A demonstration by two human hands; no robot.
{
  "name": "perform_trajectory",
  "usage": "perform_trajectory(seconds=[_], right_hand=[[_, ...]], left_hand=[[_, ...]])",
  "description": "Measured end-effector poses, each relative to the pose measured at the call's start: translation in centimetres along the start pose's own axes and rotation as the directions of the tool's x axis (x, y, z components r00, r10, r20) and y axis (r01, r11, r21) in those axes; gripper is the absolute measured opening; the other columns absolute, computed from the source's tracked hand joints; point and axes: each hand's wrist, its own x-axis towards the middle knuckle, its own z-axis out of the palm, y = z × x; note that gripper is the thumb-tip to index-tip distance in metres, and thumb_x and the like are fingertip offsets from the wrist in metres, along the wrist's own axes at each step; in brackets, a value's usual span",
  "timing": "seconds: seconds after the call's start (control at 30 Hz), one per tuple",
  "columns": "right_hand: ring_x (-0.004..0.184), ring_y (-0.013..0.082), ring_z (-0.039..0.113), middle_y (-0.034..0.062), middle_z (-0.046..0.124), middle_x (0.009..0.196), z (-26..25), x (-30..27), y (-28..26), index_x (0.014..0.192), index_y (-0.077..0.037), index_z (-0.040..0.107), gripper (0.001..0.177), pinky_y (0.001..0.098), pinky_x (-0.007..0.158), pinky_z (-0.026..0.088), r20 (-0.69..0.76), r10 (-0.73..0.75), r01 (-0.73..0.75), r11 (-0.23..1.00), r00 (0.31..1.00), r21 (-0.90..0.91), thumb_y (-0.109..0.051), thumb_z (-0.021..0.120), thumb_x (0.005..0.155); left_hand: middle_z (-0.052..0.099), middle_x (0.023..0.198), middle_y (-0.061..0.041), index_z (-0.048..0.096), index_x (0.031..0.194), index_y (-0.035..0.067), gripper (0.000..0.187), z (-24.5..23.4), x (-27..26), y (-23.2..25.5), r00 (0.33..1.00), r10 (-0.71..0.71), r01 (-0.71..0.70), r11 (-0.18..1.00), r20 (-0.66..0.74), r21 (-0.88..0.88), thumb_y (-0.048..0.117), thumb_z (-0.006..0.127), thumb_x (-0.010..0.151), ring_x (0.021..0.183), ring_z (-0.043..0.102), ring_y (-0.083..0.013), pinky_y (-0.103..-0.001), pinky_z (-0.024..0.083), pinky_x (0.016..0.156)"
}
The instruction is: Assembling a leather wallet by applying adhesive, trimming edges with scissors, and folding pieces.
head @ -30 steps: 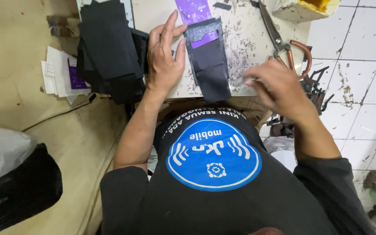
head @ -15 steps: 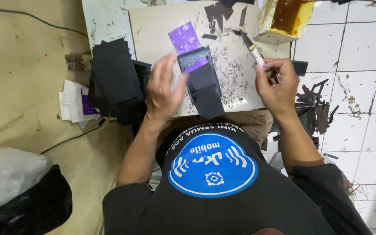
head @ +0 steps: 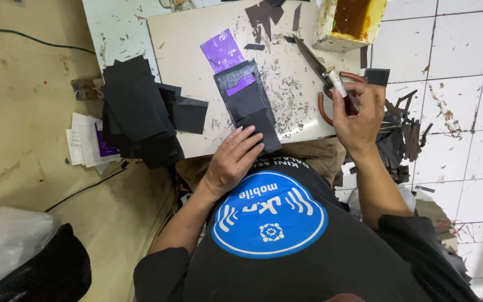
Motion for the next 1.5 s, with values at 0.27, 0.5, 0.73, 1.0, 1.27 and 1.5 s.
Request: perform_trajectory(seconds=[0.27,0.5,0.73,1.0,1.27,1.5], right_hand=[[0.098,0.0348,0.060,0.0118,0.073,0.101,-0.2,0.2,-0.5,0.099,-0.003,0.069,0.018,0.0447,0.092,0.047,0.007,-0.149,0.148,0.983,0.989,-0.111,-0.012,0.084,0.101],[0.106,0.0344,0.055,0.0166,0.070,0.109,2.2,0.7,-5.1,0.103,-0.002,0.066,0.025,0.0442,0.099,0.040,0.202,-0.132,0.037,0.908,0.970,0.418,-0.026,0.074,0.102],[0.094,0.0337,0.059,0.0137,0.070,0.094,6.0,3.2,-10.7,0.096,-0.002,0.057,0.026,0.0405,0.087,0.047,0.280,-0.110,-0.062,0.839,0.954,0.540,-0.007,0.083,0.095],[0.087,0.0281,0.058,0.0053,0.074,0.091,8.1,5.1,-10.6,0.098,-0.007,0.073,0.009,0.0386,0.082,0.044,0.248,-0.133,0.041,0.937,0.960,0.346,-0.006,0.081,0.096],[0.089,0.0245,0.058,-0.0006,0.075,0.096,9.0,5.6,-10.4,0.105,-0.012,0.076,0.006,0.0362,0.081,0.039,0.257,-0.212,0.167,0.968,0.943,0.185,-0.013,0.077,0.100],[0.089,0.0233,0.056,0.0004,0.067,0.086,9.4,5.9,-10.4,0.110,-0.015,0.078,0.010,0.0358,0.080,0.038,0.287,-0.258,0.253,0.966,0.923,0.053,-0.016,0.075,0.101]], left_hand=[[0.078,0.110,-0.007,0.078,0.111,0.007,0.018,-2.2,1.1,0.9,0.967,-0.253,0.239,0.937,-0.022,-0.256,0.006,0.074,0.093,0.105,0.076,-0.0304,-0.044,0.062,0.092],[0.079,0.097,-0.012,0.077,0.111,0.002,0.021,-2.3,2.4,-0.6,0.898,-0.439,0.395,0.835,-0.031,-0.382,-0.001,0.077,0.090,0.088,0.077,-0.0339,-0.044,0.063,0.075],[0.079,0.086,-0.009,0.078,0.108,0.008,0.015,-2.8,4.5,-3.7,0.758,-0.650,0.587,0.650,0.046,-0.483,0.010,0.079,0.092,0.082,0.078,-0.0246,-0.033,0.060,0.067],[0.071,0.063,-0.012,0.072,0.088,0.002,0.014,-1.2,3.7,-7.3,0.541,-0.820,0.784,0.410,0.189,-0.466,0.013,0.078,0.091,0.050,0.070,-0.0162,-0.026,0.052,0.043],[0.071,0.060,-0.011,0.071,0.082,0.003,0.020,-0.9,4.9,-8.0,0.540,-0.827,0.825,0.483,0.159,-0.293,0.020,0.078,0.090,0.048,0.070,-0.0214,-0.029,0.049,0.038],[0.070,0.057,-0.009,0.069,0.080,0.004,0.022,-1.2,5.6,-8.2,0.493,-0.845,0.865,0.450,0.206,-0.222,0.022,0.077,0.089,0.047,0.070,-0.0228,-0.032,0.049,0.038]])
